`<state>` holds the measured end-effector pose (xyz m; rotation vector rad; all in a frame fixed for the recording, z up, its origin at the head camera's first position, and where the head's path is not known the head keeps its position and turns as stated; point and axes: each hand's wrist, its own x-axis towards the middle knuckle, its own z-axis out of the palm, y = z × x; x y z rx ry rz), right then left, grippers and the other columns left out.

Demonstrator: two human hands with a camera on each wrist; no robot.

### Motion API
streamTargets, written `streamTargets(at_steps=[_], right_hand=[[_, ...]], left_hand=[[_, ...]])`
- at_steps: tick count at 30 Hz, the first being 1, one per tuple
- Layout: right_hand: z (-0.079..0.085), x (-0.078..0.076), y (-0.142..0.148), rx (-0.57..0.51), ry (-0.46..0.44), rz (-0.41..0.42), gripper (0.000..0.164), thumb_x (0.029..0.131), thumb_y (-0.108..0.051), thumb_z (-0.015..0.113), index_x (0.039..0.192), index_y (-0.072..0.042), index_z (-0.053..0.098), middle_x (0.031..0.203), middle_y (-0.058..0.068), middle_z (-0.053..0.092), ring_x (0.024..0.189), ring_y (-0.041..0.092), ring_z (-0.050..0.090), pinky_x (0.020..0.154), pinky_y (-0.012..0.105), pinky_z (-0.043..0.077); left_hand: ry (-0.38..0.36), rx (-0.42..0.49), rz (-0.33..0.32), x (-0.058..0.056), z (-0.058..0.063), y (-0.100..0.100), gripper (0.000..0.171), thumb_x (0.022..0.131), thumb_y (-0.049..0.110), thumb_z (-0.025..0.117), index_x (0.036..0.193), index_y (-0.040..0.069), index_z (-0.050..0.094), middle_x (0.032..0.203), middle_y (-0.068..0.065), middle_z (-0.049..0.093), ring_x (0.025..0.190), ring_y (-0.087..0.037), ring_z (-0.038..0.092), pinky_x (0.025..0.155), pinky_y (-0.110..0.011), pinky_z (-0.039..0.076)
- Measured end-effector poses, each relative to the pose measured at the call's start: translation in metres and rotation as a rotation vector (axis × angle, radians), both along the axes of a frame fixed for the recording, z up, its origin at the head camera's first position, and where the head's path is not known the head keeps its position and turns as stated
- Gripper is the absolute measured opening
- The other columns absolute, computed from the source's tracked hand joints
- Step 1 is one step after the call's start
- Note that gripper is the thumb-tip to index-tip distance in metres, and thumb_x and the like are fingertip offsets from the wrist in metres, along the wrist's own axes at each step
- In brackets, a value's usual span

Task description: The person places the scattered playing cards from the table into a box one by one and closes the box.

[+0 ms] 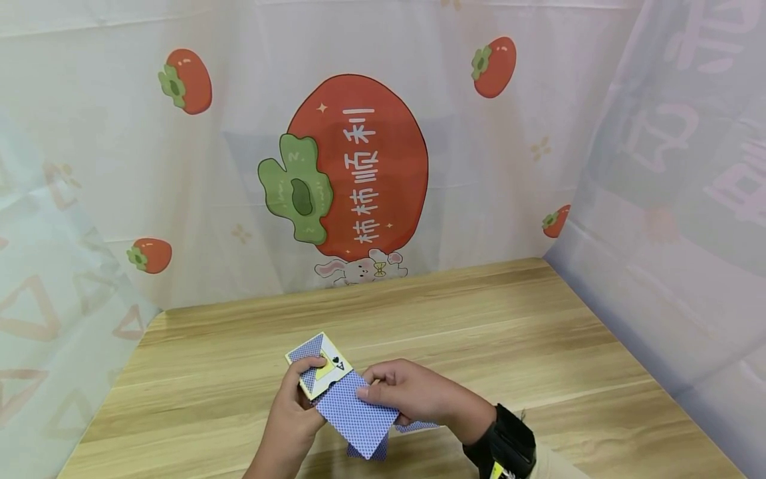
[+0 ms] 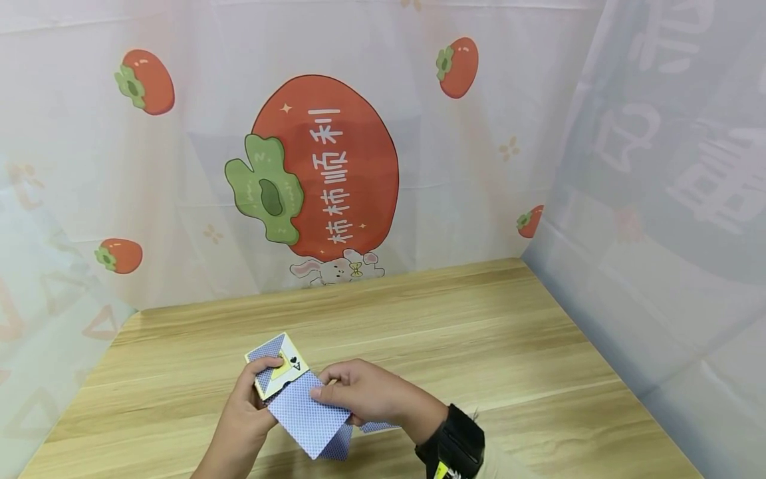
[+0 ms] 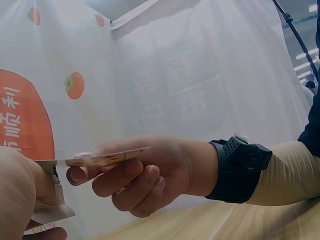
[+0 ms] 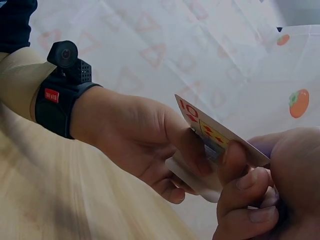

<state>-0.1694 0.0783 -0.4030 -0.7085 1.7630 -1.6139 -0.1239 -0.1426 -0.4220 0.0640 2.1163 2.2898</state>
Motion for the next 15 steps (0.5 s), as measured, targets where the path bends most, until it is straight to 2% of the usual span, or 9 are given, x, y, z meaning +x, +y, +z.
streamTargets(at_steps=[8,15], right_hand=[[-0.001,0.007,-0.008,0.032,-0.055,-0.116,0.024,0.102,-0.035,0.061,0.104,-0.011,0.065,0.07,0.003,0.066,0.045,0.008,0.044,0.039,0.019,0.029],[0.001,0.011,-0.011,0.074,-0.045,-0.203,0.024,0.101,-0.037,0.063,0.104,-0.013,0.066,0.071,0.004,0.068,0.043,0.009,0.044,0.038,0.018,0.031]], left_hand=[[0.028,-0.002,-0.02,0.001,-0.002,0.002,0.06,0.085,-0.015,0.065,0.136,0.004,0.039,0.132,-0.032,0.044,0.108,-0.021,0.064,0.085,-0.027,0.058],[0.02,-0.017,-0.014,0.001,-0.001,0.002,0.06,0.086,-0.014,0.064,0.137,0.005,0.038,0.132,-0.032,0.044,0.108,-0.021,0.064,0.085,-0.027,0.058]])
